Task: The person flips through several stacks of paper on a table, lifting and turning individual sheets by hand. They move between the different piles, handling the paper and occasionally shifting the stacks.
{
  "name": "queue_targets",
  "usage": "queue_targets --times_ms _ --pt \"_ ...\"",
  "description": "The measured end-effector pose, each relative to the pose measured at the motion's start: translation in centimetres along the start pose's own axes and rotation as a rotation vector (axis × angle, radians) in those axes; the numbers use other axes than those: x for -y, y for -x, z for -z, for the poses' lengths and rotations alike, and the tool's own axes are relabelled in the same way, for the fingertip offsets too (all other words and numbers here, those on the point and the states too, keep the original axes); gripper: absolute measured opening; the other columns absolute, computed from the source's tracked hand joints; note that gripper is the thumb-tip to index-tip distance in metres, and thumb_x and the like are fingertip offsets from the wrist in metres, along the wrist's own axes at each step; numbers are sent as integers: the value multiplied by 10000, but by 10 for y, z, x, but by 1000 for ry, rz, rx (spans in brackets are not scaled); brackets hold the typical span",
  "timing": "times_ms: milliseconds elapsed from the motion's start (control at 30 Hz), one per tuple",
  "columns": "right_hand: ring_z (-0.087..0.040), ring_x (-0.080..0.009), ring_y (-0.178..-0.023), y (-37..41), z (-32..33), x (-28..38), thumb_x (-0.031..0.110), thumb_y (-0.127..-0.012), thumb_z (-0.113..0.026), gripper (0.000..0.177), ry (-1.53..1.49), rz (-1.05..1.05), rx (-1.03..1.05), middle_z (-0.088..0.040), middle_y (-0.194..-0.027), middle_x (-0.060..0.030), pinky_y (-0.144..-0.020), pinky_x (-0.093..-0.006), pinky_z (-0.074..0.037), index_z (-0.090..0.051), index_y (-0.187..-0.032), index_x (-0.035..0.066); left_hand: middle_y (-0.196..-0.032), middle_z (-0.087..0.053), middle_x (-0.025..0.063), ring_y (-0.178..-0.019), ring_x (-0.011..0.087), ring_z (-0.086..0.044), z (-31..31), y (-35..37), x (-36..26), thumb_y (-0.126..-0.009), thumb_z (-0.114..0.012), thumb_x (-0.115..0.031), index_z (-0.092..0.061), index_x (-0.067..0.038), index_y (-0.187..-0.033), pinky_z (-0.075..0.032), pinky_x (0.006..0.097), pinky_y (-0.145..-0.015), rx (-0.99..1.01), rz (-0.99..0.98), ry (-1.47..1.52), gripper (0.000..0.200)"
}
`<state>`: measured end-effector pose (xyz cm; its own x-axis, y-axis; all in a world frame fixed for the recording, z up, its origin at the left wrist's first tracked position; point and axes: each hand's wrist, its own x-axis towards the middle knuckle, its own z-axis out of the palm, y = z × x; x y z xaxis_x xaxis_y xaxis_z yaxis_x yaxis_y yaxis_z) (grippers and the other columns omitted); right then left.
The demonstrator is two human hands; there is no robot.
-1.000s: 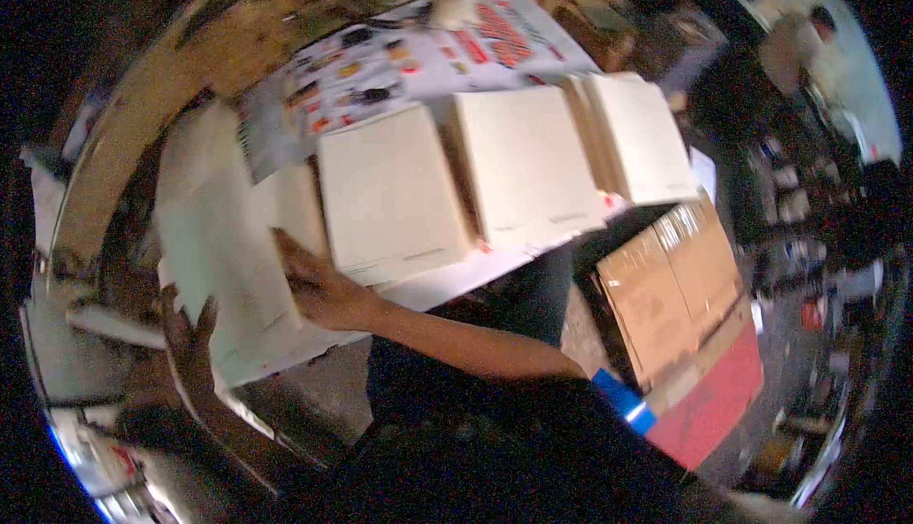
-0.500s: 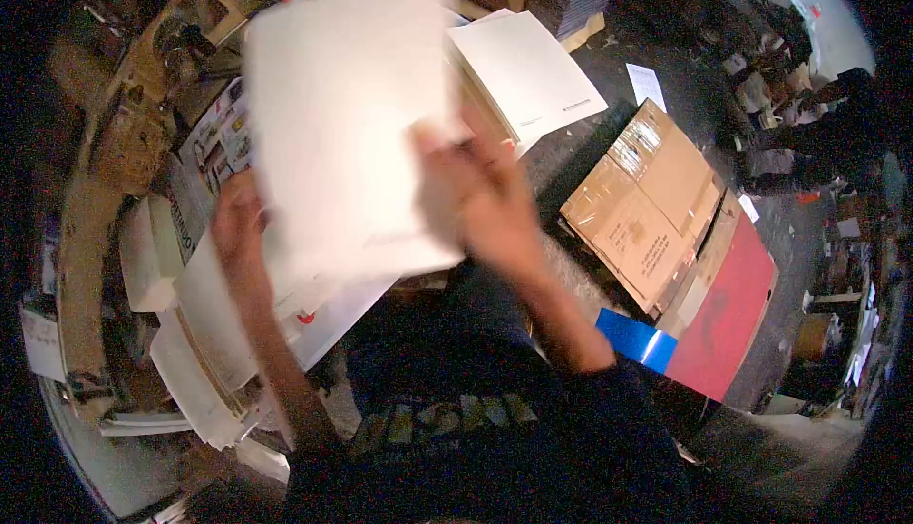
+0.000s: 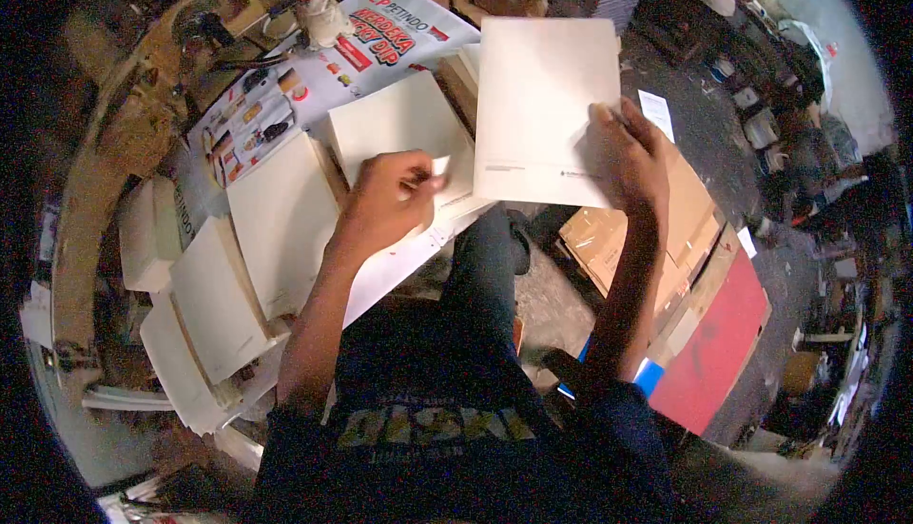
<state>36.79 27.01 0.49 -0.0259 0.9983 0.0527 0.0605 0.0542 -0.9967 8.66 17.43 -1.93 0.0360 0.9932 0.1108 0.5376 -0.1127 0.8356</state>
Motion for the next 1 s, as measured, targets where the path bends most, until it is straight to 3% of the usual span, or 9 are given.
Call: queue_targets --times_ms 133,233,367,533,600,700,867,933,1000 --pt "-584 -219 -1054 -3 -41 -25 235 -867 -675 589 87 -105 23 -601 -1202 -182 -909 -296 -450 -454 -1341 -35 -893 -671 112 -803 192 -653 51 52 -15 -838 -699 -171 -635 -21 -932 -496 305 -743 -212 82 269 188" --pt "-586 -223 -1044 -16 -74 -64 203 -873 -676 589 -26 5 248 -595 -1196 -193 -916 -295 -452 -430 -1356 -26 -1056 -659 128 -1017 245 -619 83 89 -20 -793 -744 -239 -642 -43 -1018 -473 354 -860 -294 -42 -189 315" --pt "-593 -188 -1004 -13 -101 -53 218 -883 -680 583 11 -121 301 -610 -1169 -155 -875 -294 -477 -436 -1344 -43 -1282 -535 191 -1320 305 -403 82 136 5 -661 -778 -513 -546 -81 -1184 -137 489 -1141 -99 172 -733 717" --pt "-583 -191 -1029 -8 -112 -34 254 -865 -699 589 47 -175 300 -610 -1174 -155 -913 -296 -457 -480 -1310 -63 -1231 -591 142 -1254 267 -483 76 141 11 -717 -756 -480 -600 -99 -1090 -196 491 -1132 -155 257 -640 555" --pt "-572 -192 -1058 -16 -115 -46 209 -859 -699 570 233 43 456 -609 -1177 -160 -937 -310 -446 -479 -1306 -68 -1152 -636 136 -1220 262 -516 82 144 18 -749 -744 -454 -618 -90 -1043 -206 489 -1129 -190 259 -595 485" --pt "-596 -184 -1005 -2 -126 -38 119 -835 -691 537 282 174 468 -630 -1131 -135 -907 -305 -468 -489 -1305 -46 -865 -676 113 -864 244 -652 91 155 20 -849 -697 -214 -642 -23 -944 -415 408 -959 -371 229 -330 220" --pt "-597 -182 -994 20 -142 -23 74 -813 -672 529 2 -72 382 -632 -1103 -108 -891 -287 -461 -497 -1304 -17 -865 -682 56 -895 123 -630 134 219 22 -860 -663 -94 -662 -54 -1035 -484 302 -850 -758 392 227 181" --pt "-582 -184 -1018 43 -167 -8 91 -819 -663 528 -13 -84 419 -628 -1113 -108 -909 -287 -444 -497 -1310 -10 -1067 -662 93 -1094 215 -597 149 241 20 -799 -748 -177 -662 -88 -1093 -445 378 -956 -839 426 320 319" --pt "-567 -185 -1042 60 -197 -7 109 -825 -654 527 -29 -93 438 -623 -1123 -107 -928 -288 -427 -497 -1316 -3 -1266 -571 89 -1286 278 -460 162 258 21 -701 -823 -274 -634 -113 -1155 -304 464 -1093 -448 200 -584 518"
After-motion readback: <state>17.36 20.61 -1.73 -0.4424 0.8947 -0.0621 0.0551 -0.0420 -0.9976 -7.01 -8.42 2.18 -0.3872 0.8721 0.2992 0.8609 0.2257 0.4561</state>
